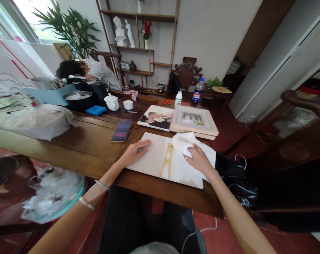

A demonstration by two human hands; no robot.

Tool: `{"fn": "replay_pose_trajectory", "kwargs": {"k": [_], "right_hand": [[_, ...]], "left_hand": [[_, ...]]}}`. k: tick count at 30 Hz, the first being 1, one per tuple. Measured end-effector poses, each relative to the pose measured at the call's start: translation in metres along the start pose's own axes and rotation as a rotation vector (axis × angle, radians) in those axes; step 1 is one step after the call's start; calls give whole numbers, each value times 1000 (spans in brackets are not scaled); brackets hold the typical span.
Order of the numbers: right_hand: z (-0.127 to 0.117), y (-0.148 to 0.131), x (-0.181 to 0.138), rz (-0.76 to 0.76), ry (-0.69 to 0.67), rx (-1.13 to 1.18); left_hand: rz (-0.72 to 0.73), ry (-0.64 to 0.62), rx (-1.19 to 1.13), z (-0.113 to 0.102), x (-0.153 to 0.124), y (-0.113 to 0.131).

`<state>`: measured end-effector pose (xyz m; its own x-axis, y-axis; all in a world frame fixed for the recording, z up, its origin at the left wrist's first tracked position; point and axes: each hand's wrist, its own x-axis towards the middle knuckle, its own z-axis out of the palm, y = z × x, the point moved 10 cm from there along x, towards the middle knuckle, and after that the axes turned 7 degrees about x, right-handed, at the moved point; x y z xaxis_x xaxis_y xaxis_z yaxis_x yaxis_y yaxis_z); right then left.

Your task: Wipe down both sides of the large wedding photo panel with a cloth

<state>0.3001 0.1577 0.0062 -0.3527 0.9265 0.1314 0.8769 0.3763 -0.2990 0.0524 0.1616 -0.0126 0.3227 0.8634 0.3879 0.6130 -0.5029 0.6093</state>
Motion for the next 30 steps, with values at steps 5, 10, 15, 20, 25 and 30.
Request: {"fn": "replay_pose_trajectory", "kwargs": {"k": [5, 10, 15, 20, 25, 30], "right_hand": [[3, -27, 17, -113, 39, -131], [12, -63, -37, -155, -102, -99], [7, -91, -95, -248, -194, 3], [-2, -46, -78, -110, -187, 148], [-4, 10, -20, 54, -16, 106], [-3, -7, 3, -61, 74, -70]], "left_hand": [[-10, -4, 1, 0, 0, 0], [-8, -6, 5, 0, 0, 0], [-6, 4, -12, 0, 0, 0], [-12, -7, -8, 1, 0, -1], [-23, -1, -20, -1, 0, 2], [-19, 13, -14, -3, 0, 1]]}}
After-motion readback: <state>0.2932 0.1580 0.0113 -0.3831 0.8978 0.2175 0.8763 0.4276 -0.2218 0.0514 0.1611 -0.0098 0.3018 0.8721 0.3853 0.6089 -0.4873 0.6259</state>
